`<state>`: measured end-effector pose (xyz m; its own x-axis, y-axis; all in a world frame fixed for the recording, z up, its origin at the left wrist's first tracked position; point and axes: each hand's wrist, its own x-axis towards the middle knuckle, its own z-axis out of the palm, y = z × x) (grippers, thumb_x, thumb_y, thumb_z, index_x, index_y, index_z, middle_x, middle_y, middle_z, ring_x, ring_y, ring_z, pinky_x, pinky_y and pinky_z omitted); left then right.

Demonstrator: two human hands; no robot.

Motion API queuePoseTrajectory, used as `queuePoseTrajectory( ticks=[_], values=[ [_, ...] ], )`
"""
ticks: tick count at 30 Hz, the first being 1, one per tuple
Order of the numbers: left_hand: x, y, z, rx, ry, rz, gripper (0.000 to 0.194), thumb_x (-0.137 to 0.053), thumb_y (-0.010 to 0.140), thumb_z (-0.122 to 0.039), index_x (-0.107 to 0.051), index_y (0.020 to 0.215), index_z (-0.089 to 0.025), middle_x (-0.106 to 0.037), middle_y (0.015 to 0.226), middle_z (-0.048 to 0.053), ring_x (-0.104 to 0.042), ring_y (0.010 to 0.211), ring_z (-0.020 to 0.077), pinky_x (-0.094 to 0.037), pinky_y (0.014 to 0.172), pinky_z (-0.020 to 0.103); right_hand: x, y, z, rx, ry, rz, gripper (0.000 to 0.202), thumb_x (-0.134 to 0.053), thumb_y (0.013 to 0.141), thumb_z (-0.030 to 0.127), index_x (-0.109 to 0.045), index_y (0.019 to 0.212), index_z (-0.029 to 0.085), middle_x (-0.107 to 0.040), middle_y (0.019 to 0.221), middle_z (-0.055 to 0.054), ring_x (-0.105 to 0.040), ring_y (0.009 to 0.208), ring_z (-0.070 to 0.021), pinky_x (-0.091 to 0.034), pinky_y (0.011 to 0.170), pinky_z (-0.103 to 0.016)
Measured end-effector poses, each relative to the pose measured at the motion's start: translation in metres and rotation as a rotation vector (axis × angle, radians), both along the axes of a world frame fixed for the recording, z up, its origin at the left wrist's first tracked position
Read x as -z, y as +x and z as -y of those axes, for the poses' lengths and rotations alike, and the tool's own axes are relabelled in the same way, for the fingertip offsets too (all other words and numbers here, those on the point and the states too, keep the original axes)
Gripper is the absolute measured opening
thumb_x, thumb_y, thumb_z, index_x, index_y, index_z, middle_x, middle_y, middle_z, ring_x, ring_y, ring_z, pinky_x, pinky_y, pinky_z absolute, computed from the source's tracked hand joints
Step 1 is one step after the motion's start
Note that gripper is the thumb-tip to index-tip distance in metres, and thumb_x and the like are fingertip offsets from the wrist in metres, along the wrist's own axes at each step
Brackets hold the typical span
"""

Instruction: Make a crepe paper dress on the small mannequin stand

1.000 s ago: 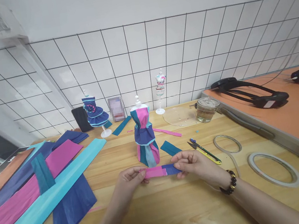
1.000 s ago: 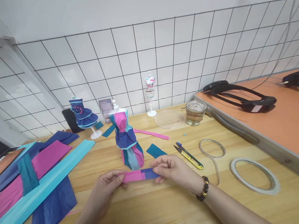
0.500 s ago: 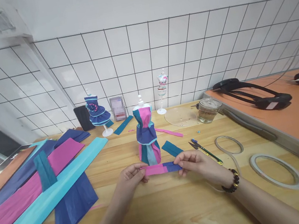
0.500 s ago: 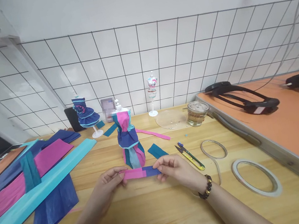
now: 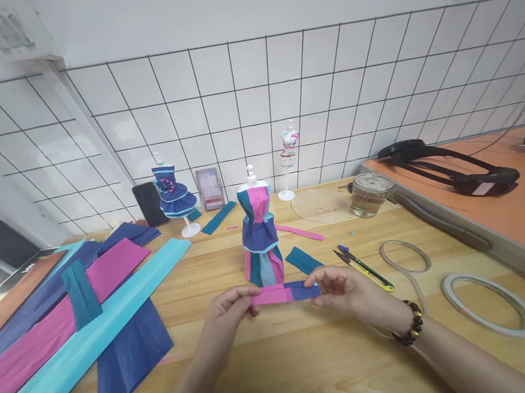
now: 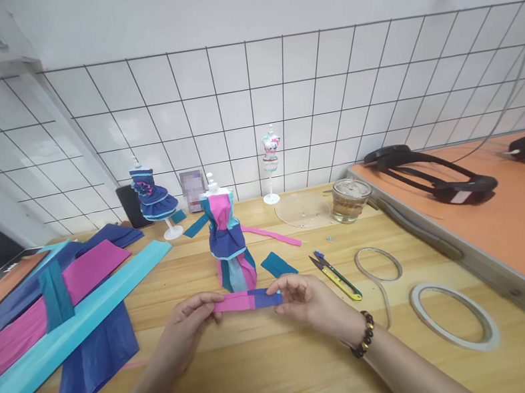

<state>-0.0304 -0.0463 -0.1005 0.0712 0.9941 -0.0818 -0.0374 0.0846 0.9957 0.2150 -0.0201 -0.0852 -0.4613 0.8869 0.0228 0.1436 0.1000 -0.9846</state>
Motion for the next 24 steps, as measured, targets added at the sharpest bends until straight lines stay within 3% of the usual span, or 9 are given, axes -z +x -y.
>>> queuePoseTrajectory(
  ticks=[14, 24],
  values=[
    [-0.0086, 0.0064, 0.0038, 0.019, 0.036, 0.013, 0.022, -0.072, 0.061, -0.025, -0.065, 0.079, -0.017, -0.064, 0.072, 0.001, -0.056, 0.069, 0.013, -0.043, 0.066, 0.023, 0.002, 0.0064, -0.0055, 0.057, 0.046, -0.051, 0.023, -0.069, 0.069, 0.041, -0.068, 0.077, 0.019, -0.065, 0.081, -0.004, -0.058, 0.076, -0.0162, -0.046, 0.071, -0.029],
    [-0.0055, 0.0035, 0.0026, 0.016, 0.036, 0.021, 0.016, -0.072, 0.065, -0.029, -0.068, 0.075, -0.018, -0.067, 0.07, 0.001, -0.058, 0.068, 0.0117, -0.044, 0.066, 0.021, 0.0034, 0.0053, -0.0036, 0.161, 0.026, -0.118, 0.02, -0.073, 0.066, 0.038, -0.069, 0.073, 0.02, -0.066, 0.089, -0.005, -0.06, 0.082, -0.0177, -0.048, 0.074, -0.03]
  ],
)
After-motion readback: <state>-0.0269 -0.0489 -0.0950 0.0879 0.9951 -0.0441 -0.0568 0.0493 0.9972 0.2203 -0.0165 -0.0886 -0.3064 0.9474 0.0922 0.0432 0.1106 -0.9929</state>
